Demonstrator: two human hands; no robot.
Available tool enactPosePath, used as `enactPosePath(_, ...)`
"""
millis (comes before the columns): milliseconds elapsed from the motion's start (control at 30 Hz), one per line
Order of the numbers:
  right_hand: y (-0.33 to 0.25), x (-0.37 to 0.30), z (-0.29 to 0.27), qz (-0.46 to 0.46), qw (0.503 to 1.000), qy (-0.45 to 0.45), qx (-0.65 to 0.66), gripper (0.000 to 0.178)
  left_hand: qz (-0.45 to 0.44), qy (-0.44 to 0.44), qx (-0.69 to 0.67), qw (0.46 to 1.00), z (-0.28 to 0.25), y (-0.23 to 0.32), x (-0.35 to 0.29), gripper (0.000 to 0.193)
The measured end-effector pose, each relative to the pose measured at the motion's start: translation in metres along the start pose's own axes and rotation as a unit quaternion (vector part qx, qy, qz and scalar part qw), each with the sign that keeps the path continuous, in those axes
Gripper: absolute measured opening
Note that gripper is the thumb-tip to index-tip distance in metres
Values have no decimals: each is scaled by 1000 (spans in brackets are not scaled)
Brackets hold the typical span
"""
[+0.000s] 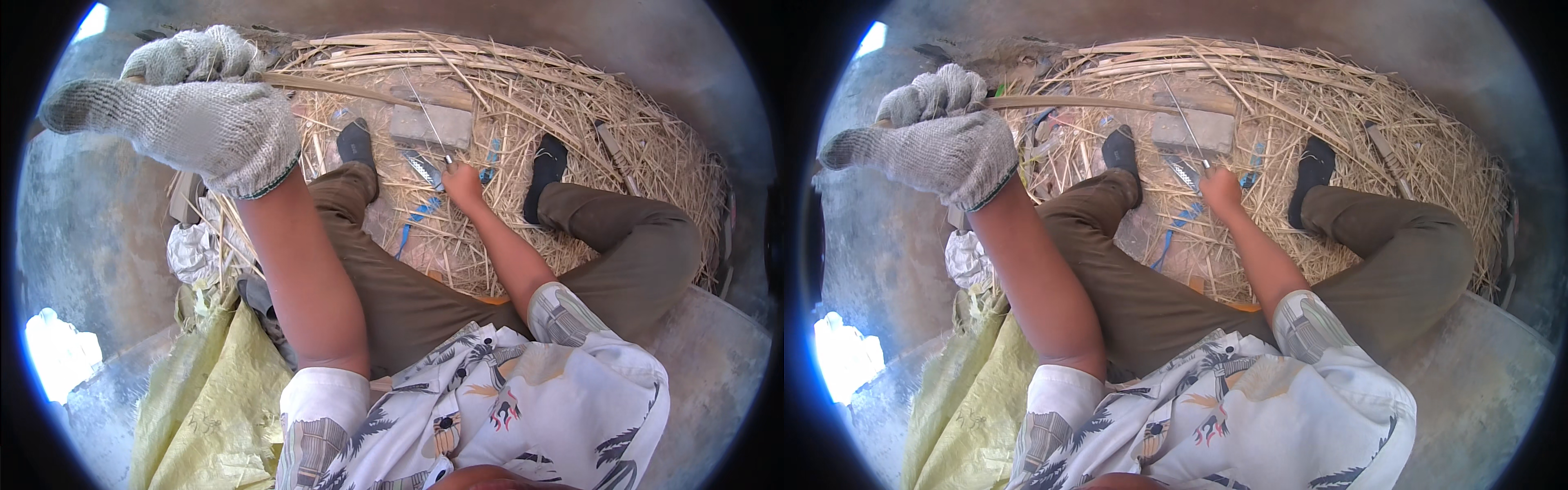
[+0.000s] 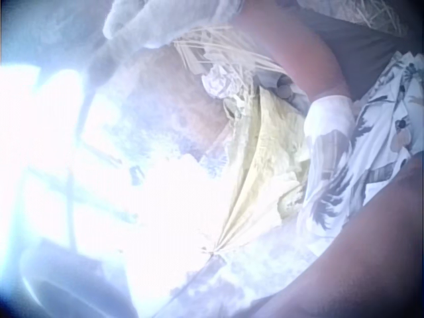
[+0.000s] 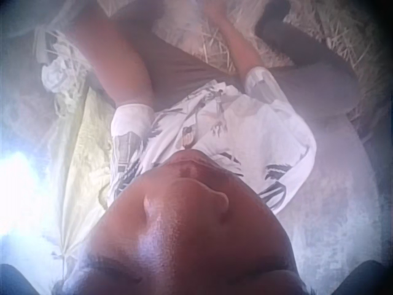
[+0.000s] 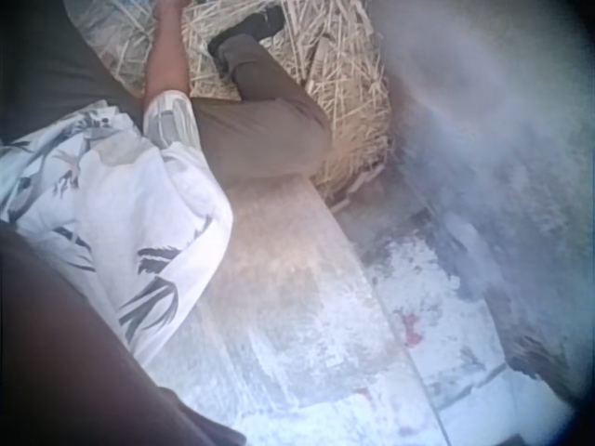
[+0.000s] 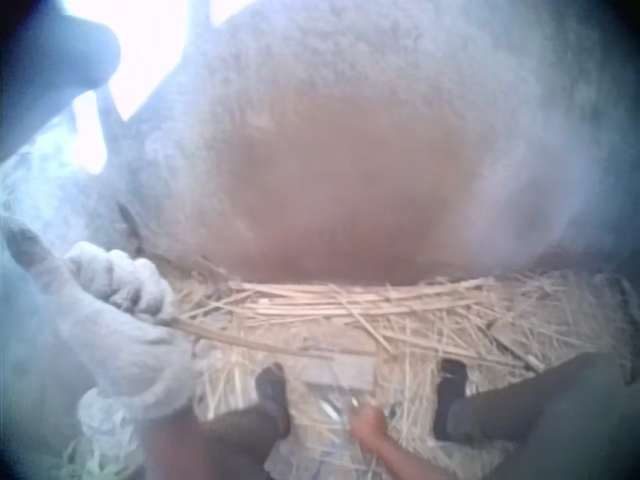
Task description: The person sits on a straw-covered floor and uses a machete to split a long bamboo stick into thin strips. The person holds the bamboo with a gloved left hand and repeatedly strikes it with the machete in the right hand, separating the material into smaller pieces.
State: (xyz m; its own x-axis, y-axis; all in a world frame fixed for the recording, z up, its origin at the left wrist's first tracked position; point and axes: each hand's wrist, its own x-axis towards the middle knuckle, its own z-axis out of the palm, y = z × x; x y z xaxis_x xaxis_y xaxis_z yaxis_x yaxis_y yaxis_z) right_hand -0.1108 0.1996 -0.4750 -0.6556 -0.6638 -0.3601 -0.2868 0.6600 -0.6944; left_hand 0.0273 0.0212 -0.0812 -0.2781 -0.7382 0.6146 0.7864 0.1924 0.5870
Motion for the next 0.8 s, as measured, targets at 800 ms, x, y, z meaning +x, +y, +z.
enactPosePath(800, -72, -19, -21, -21, 998, -3, 57, 31, -54, 80, 88, 991, -10, 8, 5, 79)
